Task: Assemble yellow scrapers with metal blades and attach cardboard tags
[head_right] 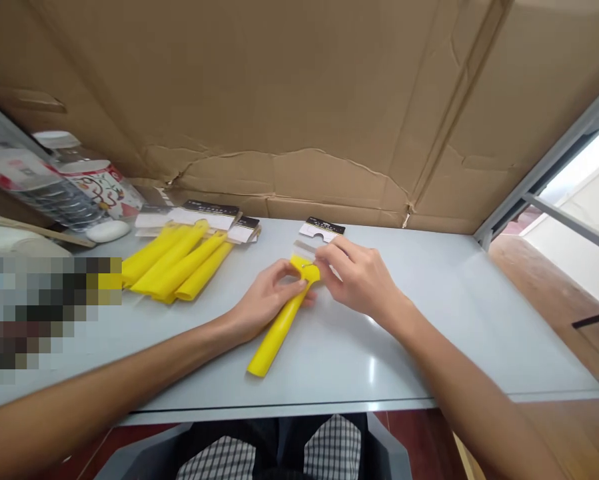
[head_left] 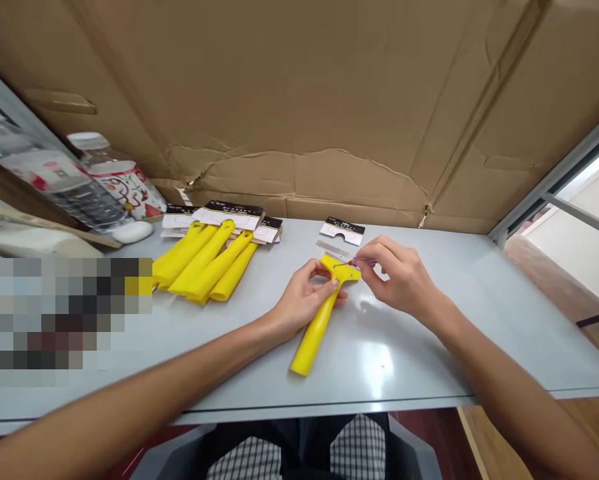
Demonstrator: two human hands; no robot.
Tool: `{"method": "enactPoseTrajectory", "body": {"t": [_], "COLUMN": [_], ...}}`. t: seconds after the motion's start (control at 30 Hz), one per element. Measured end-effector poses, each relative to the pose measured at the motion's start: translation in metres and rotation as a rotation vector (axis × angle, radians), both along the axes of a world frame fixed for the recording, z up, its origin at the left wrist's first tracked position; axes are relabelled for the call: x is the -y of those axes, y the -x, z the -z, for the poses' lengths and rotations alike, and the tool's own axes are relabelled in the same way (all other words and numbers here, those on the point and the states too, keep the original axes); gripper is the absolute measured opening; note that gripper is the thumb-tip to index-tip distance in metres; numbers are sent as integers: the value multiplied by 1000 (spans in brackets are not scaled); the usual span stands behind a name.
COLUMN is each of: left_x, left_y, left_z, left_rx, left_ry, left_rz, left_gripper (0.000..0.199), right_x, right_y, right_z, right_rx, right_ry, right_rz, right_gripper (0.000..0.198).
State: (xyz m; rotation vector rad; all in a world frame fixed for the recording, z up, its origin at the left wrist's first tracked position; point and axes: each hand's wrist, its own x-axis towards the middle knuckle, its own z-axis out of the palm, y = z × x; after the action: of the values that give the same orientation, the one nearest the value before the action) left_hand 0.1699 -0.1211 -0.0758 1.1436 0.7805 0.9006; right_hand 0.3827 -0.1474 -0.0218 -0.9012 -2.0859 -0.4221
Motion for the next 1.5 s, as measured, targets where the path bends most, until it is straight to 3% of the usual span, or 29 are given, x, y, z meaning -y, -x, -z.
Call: {"method": "enactPoseTrajectory", "body": {"t": [0.27, 0.37, 0.5, 0.63, 0.9, 1.13, 1.4, 1.5], "left_x": [1, 1, 0, -2, -2, -1, -1, -1], "left_y": [1, 0, 0, 1, 1, 2, 2, 2], "left_z": [-5, -4, -3, -3, 0, -4, -5, -6], "left_rx": [-3, -9, -1, 15, 21, -4, -38, -50], "left_ry": [40, 50, 48, 40, 61, 49, 30, 29], "left_rz": [-16, -25, -16, -21, -20, -1, 19, -3], "left_gripper": [34, 32, 35, 35, 36, 37, 36, 32], "right_x": [-1, -1, 3, 5, 1, 6, -3, 0], "right_y": [-3, -3, -2, 0, 0, 2, -4, -3], "right_z": [2, 2, 0, 0, 3, -2, 2, -1], "right_rx": [13, 45, 49, 92, 47, -28, -29, -33], "right_ry": [-45, -72, 2, 79, -77, 89, -54, 28], "right_rz": [15, 43, 24, 29, 147, 81, 277, 254], "right_gripper": [6, 17, 4, 5, 24, 4, 39, 20]}}
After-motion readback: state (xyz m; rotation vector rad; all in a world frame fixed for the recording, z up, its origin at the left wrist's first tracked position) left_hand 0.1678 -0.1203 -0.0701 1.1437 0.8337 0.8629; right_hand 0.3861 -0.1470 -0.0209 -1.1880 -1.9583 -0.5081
